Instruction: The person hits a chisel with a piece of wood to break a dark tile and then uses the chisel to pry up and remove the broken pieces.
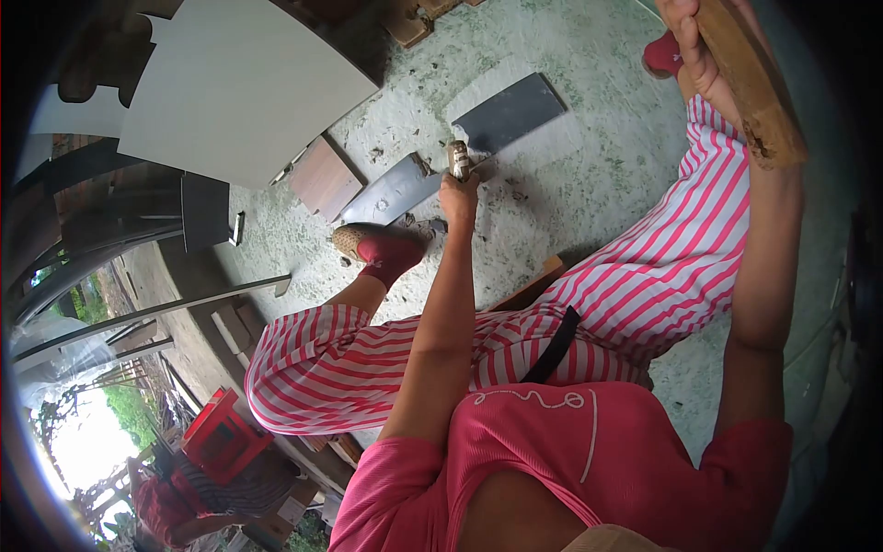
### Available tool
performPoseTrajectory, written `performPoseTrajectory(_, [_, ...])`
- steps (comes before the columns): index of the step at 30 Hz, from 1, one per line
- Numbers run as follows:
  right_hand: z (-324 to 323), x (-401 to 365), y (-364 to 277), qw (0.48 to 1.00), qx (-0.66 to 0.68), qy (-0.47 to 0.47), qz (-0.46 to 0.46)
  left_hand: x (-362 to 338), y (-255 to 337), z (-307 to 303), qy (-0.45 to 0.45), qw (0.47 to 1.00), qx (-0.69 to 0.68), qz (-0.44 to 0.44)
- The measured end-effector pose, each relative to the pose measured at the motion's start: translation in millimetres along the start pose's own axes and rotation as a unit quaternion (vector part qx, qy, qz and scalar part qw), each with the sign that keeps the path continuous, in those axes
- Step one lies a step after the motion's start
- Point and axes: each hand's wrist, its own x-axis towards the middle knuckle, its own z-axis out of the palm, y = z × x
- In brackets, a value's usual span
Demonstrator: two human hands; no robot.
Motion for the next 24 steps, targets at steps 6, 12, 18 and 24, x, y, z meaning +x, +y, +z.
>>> performPoseTrajectory(6, [9, -7, 2, 0.998, -0.031, 0.056, -0.017, -9, 11, 11, 0.068, 0.997, 0.042, -0.012])
performPoseTrajectory(12, [3, -4, -2, 0.997, -0.045, 0.065, -0.005, -4, 19, -4, -0.192, 0.905, -0.376, -0.045])
performPoseTrajectory(18, [-15, 4, -16, 0.998, -0.033, 0.019, 0.042, -40, 111, -49, -0.441, 0.572, -0.689, 0.056])
performPoseTrajectory(24, [-21, 7, -19, 0.996, -0.026, -0.001, 0.087, -57, 125, -58, -0.509, 0.423, -0.746, 0.076])
